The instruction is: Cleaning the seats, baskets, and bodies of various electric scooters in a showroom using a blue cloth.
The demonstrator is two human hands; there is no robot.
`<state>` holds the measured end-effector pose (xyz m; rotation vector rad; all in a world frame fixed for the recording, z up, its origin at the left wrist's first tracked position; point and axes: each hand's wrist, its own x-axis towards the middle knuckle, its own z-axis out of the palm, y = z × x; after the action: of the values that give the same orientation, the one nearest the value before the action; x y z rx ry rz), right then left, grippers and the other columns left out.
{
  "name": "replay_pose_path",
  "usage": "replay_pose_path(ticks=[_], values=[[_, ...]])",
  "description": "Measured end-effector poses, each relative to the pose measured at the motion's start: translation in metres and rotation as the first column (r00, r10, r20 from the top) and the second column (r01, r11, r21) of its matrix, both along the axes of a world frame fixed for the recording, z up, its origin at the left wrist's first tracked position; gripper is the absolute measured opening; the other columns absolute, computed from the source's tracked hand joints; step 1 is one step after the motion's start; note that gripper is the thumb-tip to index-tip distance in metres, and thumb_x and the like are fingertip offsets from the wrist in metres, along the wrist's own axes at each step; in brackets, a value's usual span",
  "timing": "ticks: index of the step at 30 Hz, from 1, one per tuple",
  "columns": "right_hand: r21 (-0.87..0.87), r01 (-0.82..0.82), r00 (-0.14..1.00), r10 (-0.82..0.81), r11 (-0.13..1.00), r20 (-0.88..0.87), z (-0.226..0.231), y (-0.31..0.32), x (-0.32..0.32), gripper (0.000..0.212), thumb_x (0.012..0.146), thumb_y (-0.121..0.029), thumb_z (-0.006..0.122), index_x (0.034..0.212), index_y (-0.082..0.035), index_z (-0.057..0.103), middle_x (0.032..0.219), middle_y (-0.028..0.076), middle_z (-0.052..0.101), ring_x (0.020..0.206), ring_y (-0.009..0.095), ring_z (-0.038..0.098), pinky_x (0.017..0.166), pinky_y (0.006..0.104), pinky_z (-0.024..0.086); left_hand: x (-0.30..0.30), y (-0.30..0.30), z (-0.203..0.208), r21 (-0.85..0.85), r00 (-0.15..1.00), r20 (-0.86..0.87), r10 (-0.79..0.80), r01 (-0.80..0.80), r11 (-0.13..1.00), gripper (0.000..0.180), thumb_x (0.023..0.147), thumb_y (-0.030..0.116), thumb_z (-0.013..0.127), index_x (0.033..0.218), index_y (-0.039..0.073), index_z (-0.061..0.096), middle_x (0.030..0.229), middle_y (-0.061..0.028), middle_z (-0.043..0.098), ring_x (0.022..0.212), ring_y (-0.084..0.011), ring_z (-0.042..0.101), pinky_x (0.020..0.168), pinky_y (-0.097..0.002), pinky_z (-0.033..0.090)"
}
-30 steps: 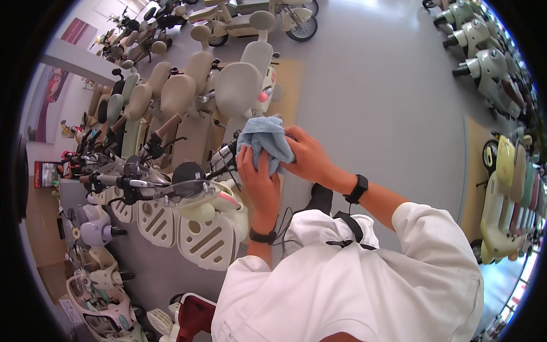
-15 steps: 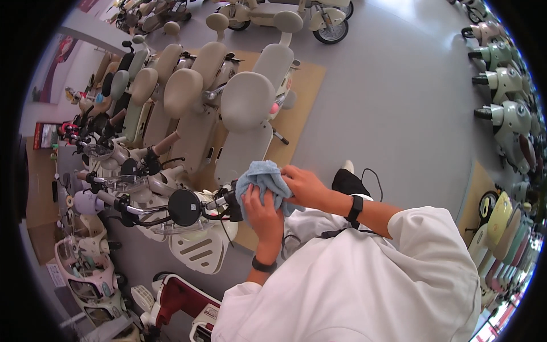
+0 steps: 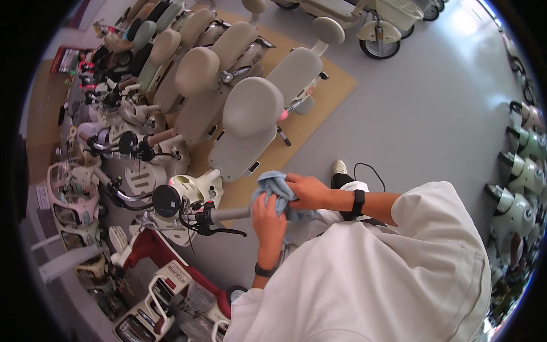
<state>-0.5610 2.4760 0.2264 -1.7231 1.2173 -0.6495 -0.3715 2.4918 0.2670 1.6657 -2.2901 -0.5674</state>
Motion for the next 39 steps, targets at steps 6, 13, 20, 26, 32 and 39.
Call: replay_pose_path(ticks=[6, 13, 20, 26, 32, 39], values=[[0.04, 0.154, 0.984, -0.149, 0.987, -0.094, -0.02, -0.053, -0.071, 0.048, 0.079, -0.018, 0.077, 0.124, -0.009, 0.061, 0.126, 0.015, 0.059, 0.108, 0.04, 0.062, 0.09, 0.0456, 0.054, -0.077, -0.069, -0.046, -0.072, 0.994, -0.113, -0.004, -0.004, 0.997, 0.046, 0.077, 0.004, 0.074, 0.121, 0.008, 0.065, 0.132, -0.0158, 0.059, 0.128, -0.0385, 0.053, 0.109, -0.0492, 0.044], [-0.208, 0.385, 0.88, -0.426, 0.899, -0.212, -0.042, -0.157, -0.117, 0.043, 0.081, -0.013, 0.074, 0.122, -0.006, 0.062, 0.121, 0.016, 0.06, 0.11, 0.04, 0.06, 0.092, 0.0461, 0.052, -0.149, -0.195, -0.097, -0.217, 0.945, -0.326, -0.032, -0.042, 0.975, 0.045, 0.079, 0.002, 0.071, 0.124, 0.008, 0.065, 0.134, -0.0158, 0.058, 0.132, -0.0384, 0.05, 0.113, -0.0544, 0.039], [-0.345, 0.212, 0.921, -0.305, 0.914, -0.243, -0.086, -0.263, -0.089, 0.052, 0.085, -0.017, 0.074, 0.132, -0.006, 0.056, 0.131, 0.02, 0.057, 0.117, 0.044, 0.056, 0.099, 0.0486, 0.048, -0.136, -0.279, -0.16, -0.306, 0.887, -0.439, 0.146, -0.301, 0.903, 0.044, 0.078, -0.001, 0.07, 0.121, 0.008, 0.066, 0.135, -0.0175, 0.055, 0.134, -0.0428, 0.047, 0.114, -0.0593, 0.037], [-0.41, -0.135, 0.896, -0.065, 0.902, -0.439, -0.158, -0.304, -0.035, 0.065, 0.096, -0.042, 0.059, 0.15, -0.009, 0.048, 0.159, 0.021, 0.036, 0.152, 0.043, 0.023, 0.123, 0.055, 0.022, -0.094, -0.299, -0.225, -0.282, 0.899, -0.297, 0.322, -0.405, 0.87, 0.039, 0.084, 0.014, 0.067, 0.123, 0.011, 0.068, 0.139, -0.0143, 0.055, 0.136, -0.0402, 0.046, 0.113, -0.0579, 0.039], [-0.353, -0.27, 0.891, 0.093, 0.896, -0.445, -0.181, -0.316, -0.008, 0.071, 0.088, -0.045, 0.067, 0.148, -0.01, 0.052, 0.162, 0.017, 0.036, 0.154, 0.04, 0.024, 0.124, 0.0541, 0.024, -0.053, -0.286, -0.241, -0.268, 0.905, -0.18, 0.385, -0.422, 0.866, 0.042, 0.085, 0.009, 0.068, 0.127, 0.008, 0.067, 0.141, -0.0154, 0.057, 0.134, -0.0456, 0.049, 0.108, -0.0517, 0.046], [-0.484, -0.266, 0.963, 0.202, 0.834, -0.18, -0.183, -0.36, 0.033, 0.054, 0.082, -0.035, 0.069, 0.127, -0.007, 0.062, 0.154, 0.013, 0.046, 0.147, 0.037, 0.036, 0.12, 0.0519, 0.033, -0.039, -0.302, -0.224, -0.262, 0.778, -0.128, 0.615, -0.624, 0.736, 0.052, 0.087, 0.015, 0.077, 0.134, 0.0, 0.06, 0.14, -0.0196, 0.052, 0.129, -0.041, 0.05, 0.107, -0.047, 0.045]])
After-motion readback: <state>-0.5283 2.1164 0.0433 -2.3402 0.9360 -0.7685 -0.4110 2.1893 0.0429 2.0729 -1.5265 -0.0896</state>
